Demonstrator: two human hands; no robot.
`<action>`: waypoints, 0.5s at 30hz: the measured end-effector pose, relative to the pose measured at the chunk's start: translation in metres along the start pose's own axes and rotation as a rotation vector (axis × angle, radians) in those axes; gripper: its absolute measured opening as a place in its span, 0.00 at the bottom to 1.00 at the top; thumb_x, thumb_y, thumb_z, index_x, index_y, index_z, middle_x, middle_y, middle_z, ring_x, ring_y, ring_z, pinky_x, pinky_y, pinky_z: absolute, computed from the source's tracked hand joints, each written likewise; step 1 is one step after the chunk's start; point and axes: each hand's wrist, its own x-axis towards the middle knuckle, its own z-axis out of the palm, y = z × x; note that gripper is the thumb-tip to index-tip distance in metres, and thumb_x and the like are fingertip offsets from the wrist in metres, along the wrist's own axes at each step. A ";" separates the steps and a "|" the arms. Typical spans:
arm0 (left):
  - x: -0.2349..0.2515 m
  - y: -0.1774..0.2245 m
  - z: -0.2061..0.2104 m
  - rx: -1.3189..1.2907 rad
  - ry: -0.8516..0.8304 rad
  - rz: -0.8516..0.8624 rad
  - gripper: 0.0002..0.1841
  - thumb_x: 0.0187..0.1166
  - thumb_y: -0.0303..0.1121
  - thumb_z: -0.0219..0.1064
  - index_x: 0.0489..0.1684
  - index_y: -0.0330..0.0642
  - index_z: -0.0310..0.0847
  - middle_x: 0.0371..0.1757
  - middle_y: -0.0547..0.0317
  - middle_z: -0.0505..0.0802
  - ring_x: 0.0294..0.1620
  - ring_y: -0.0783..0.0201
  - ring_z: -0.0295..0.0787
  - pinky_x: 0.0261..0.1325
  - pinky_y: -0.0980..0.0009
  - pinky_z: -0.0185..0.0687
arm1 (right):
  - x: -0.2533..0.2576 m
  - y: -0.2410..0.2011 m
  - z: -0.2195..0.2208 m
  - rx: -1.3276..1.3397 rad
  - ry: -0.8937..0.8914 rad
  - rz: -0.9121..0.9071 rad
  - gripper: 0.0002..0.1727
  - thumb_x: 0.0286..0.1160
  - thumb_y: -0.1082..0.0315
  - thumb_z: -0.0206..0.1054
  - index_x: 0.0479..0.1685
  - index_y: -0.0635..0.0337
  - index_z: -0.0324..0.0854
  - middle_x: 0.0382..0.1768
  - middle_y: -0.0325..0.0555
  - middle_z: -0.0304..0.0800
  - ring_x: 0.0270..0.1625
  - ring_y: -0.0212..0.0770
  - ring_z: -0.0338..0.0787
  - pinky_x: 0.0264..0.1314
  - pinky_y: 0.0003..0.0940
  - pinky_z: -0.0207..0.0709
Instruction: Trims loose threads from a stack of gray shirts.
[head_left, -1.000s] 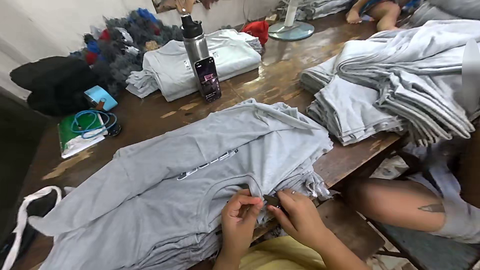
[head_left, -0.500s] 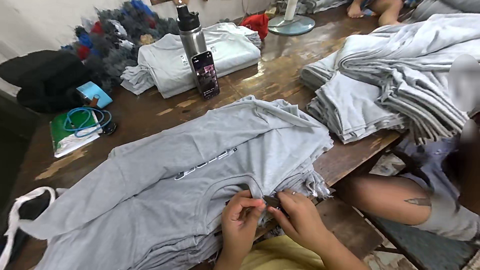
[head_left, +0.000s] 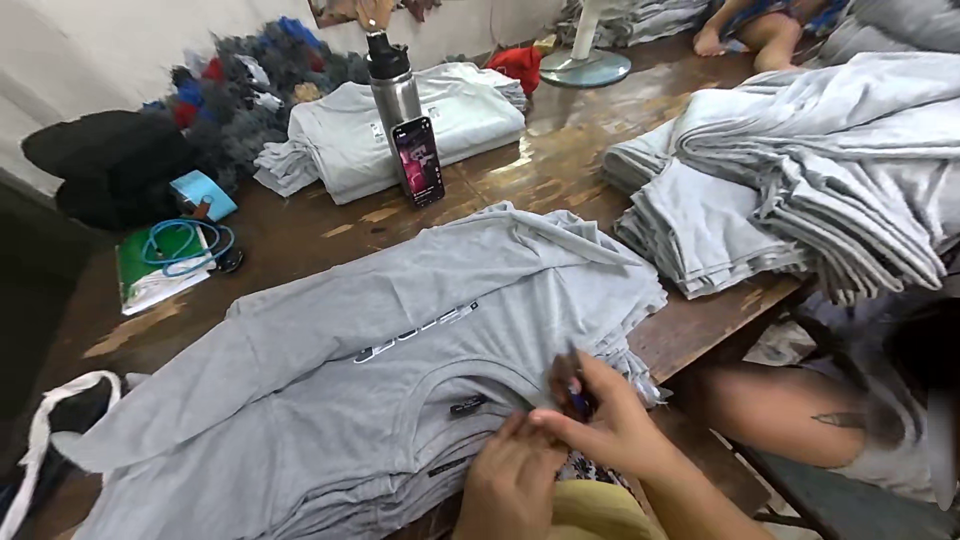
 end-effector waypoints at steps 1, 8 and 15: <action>0.001 0.003 0.000 0.080 -0.038 0.043 0.10 0.81 0.27 0.63 0.36 0.42 0.92 0.44 0.55 0.99 0.57 0.63 0.95 0.74 0.67 0.79 | 0.007 0.000 -0.002 -0.035 -0.096 0.058 0.25 0.68 0.44 0.76 0.35 0.58 0.75 0.24 0.32 0.74 0.26 0.20 0.71 0.28 0.17 0.65; 0.004 -0.014 0.009 0.070 -0.029 0.066 0.09 0.78 0.27 0.65 0.36 0.47 0.95 0.45 0.60 0.98 0.58 0.63 0.93 0.69 0.67 0.82 | 0.016 0.009 -0.006 -0.011 -0.134 -0.040 0.07 0.69 0.68 0.66 0.31 0.60 0.74 0.21 0.34 0.73 0.23 0.20 0.71 0.25 0.15 0.63; 0.009 -0.021 0.005 -0.388 0.197 -0.222 0.03 0.82 0.27 0.66 0.45 0.40 0.85 0.48 0.60 0.92 0.50 0.75 0.90 0.52 0.80 0.89 | 0.003 0.017 0.012 0.620 0.248 0.034 0.10 0.74 0.70 0.72 0.40 0.47 0.73 0.32 0.25 0.83 0.33 0.17 0.80 0.35 0.14 0.74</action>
